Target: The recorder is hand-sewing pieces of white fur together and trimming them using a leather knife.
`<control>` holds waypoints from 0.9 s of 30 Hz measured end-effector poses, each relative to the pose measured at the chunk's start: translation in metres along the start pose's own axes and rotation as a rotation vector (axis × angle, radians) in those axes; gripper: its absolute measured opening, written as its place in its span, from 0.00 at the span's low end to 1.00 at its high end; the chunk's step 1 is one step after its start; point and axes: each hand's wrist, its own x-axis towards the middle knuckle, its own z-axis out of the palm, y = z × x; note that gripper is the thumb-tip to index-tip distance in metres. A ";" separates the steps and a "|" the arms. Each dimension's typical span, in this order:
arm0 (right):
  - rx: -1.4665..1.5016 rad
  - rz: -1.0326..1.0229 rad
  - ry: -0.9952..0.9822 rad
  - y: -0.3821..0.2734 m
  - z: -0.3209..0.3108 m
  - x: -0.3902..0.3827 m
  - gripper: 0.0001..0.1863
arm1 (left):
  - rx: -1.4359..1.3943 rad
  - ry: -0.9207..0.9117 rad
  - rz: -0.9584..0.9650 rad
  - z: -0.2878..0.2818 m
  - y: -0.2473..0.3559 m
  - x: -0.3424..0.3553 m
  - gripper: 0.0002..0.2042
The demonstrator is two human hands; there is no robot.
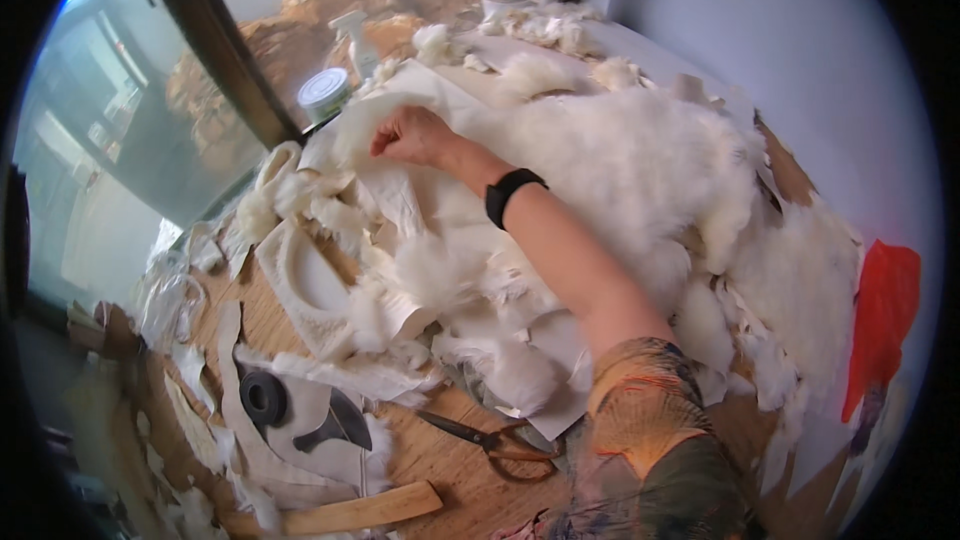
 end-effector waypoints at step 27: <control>0.588 0.021 0.078 -0.140 0.032 0.084 0.15 | -0.008 0.200 0.006 0.003 -0.004 0.008 0.22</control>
